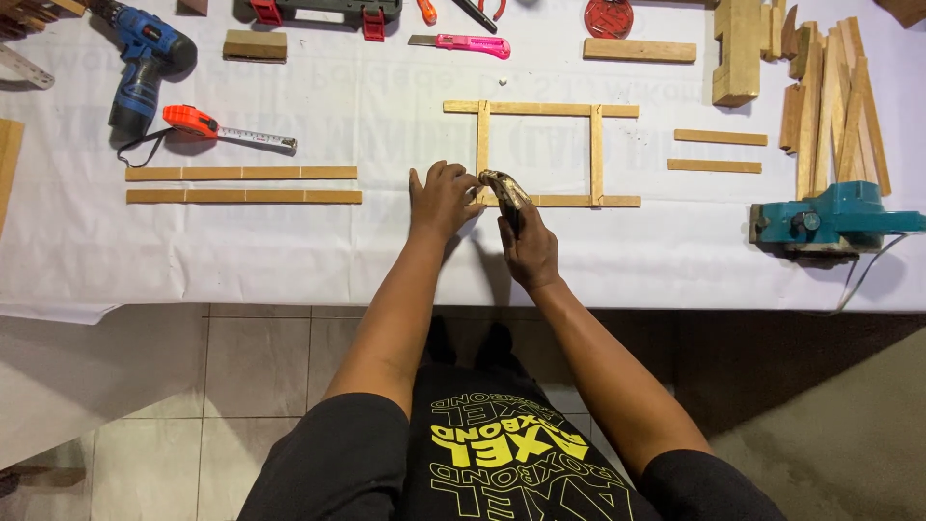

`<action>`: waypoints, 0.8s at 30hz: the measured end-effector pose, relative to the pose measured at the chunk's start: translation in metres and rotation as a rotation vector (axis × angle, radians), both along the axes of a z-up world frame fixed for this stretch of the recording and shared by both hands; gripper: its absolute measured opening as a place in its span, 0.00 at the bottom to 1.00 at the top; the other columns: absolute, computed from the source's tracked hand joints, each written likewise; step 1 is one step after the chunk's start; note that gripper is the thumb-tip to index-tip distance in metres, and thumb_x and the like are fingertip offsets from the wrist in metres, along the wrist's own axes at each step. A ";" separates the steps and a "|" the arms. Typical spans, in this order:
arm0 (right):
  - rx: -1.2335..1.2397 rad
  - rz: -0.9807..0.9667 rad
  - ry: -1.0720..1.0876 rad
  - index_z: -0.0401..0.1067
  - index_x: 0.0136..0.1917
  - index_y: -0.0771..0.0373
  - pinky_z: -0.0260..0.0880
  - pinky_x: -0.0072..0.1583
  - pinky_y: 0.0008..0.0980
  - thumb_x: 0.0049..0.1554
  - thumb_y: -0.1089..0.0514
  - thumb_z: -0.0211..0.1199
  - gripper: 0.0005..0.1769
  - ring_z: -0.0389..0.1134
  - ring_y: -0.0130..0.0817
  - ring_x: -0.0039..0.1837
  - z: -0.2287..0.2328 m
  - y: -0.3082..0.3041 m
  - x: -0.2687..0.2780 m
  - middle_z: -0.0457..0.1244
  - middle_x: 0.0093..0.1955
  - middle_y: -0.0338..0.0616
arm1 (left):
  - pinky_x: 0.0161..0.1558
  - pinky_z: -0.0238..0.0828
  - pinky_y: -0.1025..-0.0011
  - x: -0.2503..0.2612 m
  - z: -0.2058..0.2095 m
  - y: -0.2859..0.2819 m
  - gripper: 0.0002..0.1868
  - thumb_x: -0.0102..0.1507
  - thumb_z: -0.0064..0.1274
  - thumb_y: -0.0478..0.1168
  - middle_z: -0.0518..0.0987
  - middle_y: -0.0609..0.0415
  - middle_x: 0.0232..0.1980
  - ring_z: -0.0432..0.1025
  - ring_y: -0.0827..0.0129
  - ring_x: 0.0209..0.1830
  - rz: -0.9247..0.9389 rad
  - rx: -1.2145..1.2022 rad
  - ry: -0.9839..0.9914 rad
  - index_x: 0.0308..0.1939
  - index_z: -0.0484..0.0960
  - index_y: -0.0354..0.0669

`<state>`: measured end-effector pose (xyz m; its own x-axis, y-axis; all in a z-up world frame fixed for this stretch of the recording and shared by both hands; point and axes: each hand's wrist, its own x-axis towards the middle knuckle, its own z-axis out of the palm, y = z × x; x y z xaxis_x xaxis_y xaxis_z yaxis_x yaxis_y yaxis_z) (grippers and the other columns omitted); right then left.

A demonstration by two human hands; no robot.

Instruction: Assemble and apply glue to a small rectangular wooden frame structure.

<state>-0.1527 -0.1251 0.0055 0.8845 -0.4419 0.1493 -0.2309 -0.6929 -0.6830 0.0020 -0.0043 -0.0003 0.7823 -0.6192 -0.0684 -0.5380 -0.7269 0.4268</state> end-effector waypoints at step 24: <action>-0.105 -0.079 0.074 0.62 0.74 0.57 0.73 0.53 0.43 0.62 0.58 0.62 0.28 0.71 0.45 0.51 0.010 -0.007 -0.012 0.65 0.52 0.48 | 0.74 0.37 0.37 -0.007 0.025 0.000 0.22 0.57 0.62 0.53 0.80 0.62 0.55 0.67 0.66 0.64 -0.124 -0.063 -0.047 0.55 0.81 0.59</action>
